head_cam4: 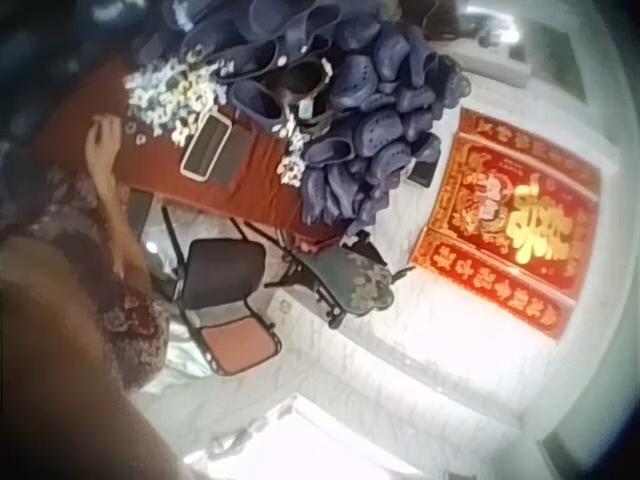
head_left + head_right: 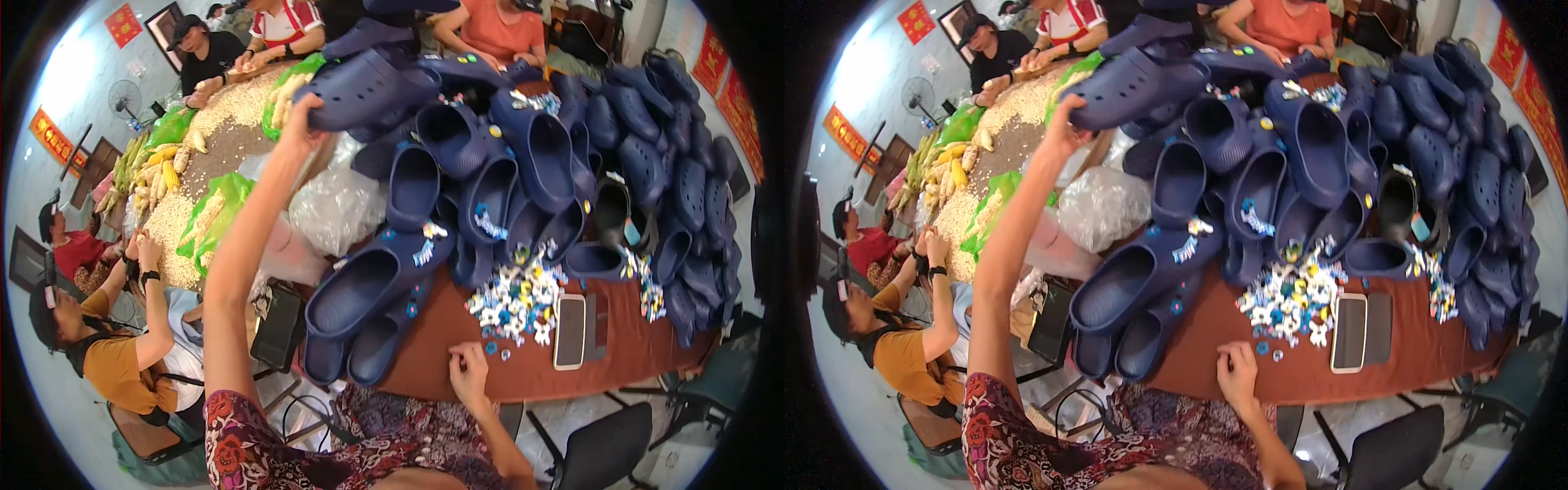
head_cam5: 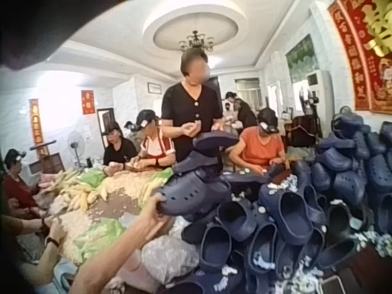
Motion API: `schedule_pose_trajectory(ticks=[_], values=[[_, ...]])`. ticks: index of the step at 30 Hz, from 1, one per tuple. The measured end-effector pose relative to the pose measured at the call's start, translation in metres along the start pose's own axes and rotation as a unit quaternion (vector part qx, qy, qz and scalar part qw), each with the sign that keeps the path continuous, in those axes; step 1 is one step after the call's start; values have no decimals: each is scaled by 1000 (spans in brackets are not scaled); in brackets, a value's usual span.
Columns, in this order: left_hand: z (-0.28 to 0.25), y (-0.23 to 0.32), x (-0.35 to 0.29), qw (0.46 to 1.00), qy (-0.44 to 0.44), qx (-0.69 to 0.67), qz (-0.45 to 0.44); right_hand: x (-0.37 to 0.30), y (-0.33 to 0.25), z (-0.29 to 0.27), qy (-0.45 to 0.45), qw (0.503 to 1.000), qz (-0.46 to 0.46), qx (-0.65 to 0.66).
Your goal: Attaching decorative charms and labels to blue foam clogs at a work table.
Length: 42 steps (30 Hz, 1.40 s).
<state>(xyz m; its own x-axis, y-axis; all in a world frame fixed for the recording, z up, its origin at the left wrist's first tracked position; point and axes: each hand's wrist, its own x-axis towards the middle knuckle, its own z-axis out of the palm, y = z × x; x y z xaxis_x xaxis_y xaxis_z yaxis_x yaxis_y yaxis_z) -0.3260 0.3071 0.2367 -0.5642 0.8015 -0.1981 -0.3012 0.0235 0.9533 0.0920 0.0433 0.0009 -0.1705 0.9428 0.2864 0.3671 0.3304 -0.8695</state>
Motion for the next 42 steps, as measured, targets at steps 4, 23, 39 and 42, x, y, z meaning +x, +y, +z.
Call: schedule_pose_trajectory(ticks=[4, 23, 39, 42], values=[[-28, 22, -24, 999, 5, -48, 10, 4, -2, -2, -18, 1000, 8, 18], [38, -80, -257, 868, -403, 289, -29, -37, -33, -111, -141, 893, 220, 367], [6, -233, -302, 741, -346, 501, 284, -76, -36, -86, -160, 966, 174, -108], [-4, -233, -331, 752, -321, 479, 319, -70, -44, -74, -128, 972, 141, -138]])
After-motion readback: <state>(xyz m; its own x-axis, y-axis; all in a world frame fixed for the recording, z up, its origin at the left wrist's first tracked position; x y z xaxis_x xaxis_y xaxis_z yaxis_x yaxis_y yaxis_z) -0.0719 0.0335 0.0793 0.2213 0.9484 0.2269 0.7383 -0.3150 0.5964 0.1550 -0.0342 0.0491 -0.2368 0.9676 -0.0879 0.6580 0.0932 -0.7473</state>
